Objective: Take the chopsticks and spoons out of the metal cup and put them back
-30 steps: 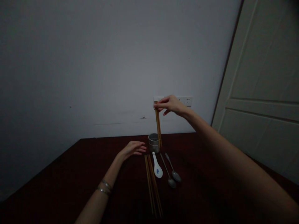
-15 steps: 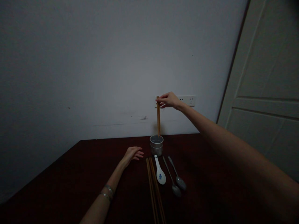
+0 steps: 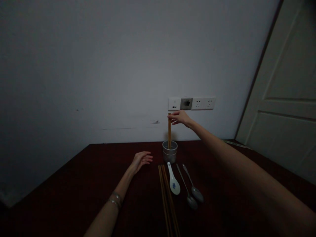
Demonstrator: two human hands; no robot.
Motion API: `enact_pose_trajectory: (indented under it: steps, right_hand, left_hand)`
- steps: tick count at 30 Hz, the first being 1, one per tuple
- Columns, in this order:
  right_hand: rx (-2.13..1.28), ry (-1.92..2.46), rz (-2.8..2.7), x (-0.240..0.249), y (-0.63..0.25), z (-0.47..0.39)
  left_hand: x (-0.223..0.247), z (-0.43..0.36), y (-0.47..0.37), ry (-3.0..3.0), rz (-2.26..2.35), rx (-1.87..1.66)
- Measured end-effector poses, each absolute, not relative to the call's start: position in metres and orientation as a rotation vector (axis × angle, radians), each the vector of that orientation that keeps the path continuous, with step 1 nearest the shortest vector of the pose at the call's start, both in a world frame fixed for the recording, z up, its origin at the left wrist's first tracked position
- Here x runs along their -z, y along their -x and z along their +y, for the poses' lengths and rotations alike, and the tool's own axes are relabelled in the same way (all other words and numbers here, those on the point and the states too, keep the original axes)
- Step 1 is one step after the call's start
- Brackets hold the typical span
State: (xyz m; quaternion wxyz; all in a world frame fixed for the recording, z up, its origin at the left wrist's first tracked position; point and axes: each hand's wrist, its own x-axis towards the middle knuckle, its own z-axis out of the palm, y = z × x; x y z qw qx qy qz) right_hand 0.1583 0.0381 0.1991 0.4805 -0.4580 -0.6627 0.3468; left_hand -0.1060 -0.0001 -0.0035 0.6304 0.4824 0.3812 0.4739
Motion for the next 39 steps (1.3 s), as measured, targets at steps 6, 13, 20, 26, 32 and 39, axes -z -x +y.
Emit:
enact_pose_trajectory:
  steps: [6, 13, 20, 26, 32, 39]
  right_hand:
    - [-0.915, 1.123, -1.612, -0.177, -0.153, 0.046]
    - [-0.952, 1.143, -1.605, -0.166, -0.150, 0.049]
    - [-1.016, 1.171, -1.609, -0.156, -0.148, 0.051]
    - [-1.019, 1.203, -1.590, -0.152, -0.148, 0.055]
    - [-1.050, 1.205, -1.571, -0.148, -0.149, 0.060]
    - [-1.065, 1.241, -1.536, -0.148, -0.146, 0.062]
  left_hand:
    - [0.005, 0.001, 0.106, -1.093, 0.852, -1.096]
    - [0.003, -0.002, 0.105, -1.083, 0.858, -1.098]
    - [0.001, -0.003, 0.104, -1.074, 0.861, -1.103]
    - [0.002, -0.003, 0.105, -1.074, 0.843, -1.101]
    - [0.002, -0.004, 0.105, -1.074, 0.838, -1.095]
    - [0.001, -0.005, 0.105, -1.082, 0.826, -1.105]
